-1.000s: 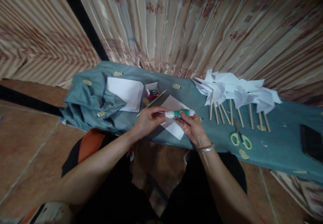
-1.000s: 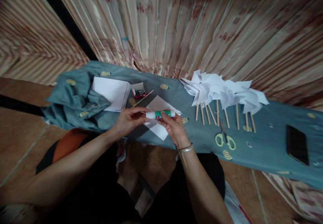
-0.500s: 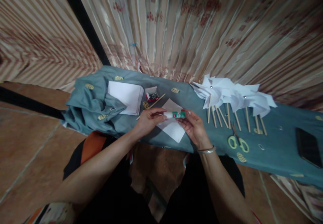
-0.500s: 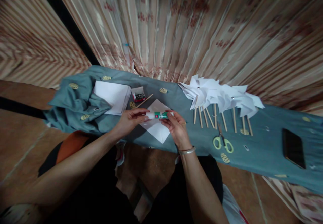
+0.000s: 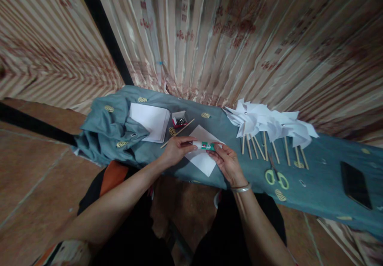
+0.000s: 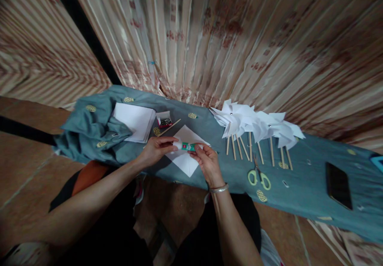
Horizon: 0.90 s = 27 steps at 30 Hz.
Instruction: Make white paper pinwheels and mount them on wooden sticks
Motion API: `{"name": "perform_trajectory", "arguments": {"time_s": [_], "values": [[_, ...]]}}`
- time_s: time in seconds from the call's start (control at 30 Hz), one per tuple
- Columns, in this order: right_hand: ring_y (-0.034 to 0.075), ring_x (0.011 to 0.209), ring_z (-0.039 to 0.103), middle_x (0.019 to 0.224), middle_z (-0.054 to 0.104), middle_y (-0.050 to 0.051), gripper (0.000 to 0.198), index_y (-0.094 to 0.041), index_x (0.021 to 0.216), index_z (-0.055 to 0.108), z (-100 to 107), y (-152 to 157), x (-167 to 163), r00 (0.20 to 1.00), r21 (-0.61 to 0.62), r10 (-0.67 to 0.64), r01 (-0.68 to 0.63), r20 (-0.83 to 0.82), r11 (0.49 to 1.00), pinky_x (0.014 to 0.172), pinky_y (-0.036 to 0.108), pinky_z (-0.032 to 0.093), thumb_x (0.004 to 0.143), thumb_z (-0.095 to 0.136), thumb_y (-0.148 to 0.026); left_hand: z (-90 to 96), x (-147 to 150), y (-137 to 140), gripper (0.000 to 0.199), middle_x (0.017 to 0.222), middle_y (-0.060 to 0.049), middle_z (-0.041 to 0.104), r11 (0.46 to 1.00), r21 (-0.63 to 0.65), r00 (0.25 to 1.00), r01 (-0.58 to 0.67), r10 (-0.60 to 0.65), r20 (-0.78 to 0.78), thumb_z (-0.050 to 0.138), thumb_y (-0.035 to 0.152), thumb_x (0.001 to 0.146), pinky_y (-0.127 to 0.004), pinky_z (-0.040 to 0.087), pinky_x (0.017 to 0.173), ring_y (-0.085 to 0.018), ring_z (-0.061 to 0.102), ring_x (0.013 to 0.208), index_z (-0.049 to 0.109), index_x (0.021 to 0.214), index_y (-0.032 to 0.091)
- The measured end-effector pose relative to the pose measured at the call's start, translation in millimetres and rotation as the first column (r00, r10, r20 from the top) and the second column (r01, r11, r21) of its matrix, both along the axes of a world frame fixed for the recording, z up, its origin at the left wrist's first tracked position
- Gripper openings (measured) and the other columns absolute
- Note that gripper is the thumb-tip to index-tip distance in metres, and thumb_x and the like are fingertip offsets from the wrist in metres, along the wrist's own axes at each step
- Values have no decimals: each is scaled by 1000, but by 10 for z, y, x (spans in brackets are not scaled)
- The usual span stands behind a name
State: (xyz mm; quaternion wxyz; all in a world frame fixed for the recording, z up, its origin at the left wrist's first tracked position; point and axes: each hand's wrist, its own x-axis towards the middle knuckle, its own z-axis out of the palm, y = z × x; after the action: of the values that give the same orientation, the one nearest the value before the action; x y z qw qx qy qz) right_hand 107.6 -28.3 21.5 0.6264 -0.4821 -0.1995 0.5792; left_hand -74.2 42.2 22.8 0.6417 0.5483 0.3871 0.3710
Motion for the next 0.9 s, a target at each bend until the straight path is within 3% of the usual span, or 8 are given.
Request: {"name": "perform_trajectory", "arguments": {"time_s": [0.27,0.5,0.67,0.9], "values": [[12,61,72,71,75,0,33,-18,77,73,39,-56,28,1000,-17,17,-17,15,1000,59,17,59,54,90,-35,-8,16,7,38,86,-6,75,999,31,1000,28,-28,-15,80,34,60,-29,52,73,-16,65,72,76,92,14],[9,66,68,79,75,-1,33,-19,83,75,83,-61,108,950,17,137,-147,280,989,64,16,55,57,89,-32,21,121,32,48,86,-5,72,999,-9,999,37,-36,33,81,31,59,-29,51,76,-15,64,74,74,103,13],[11,70,66,79,74,-1,29,-20,85,73,66,-59,148,919,31,193,-216,343,976,69,20,54,63,85,-35,-5,173,39,57,94,-5,71,1000,-16,1000,13,-13,25,83,30,56,-30,51,78,-15,64,77,71,110,14],[15,78,66,85,74,0,30,-21,88,70,61,-35,109,847,5,294,-330,443,944,73,25,51,66,83,-38,-84,197,73,65,86,-2,68,996,-80,995,40,-33,90,81,26,59,-33,52,80,-15,65,74,64,120,14]]}}
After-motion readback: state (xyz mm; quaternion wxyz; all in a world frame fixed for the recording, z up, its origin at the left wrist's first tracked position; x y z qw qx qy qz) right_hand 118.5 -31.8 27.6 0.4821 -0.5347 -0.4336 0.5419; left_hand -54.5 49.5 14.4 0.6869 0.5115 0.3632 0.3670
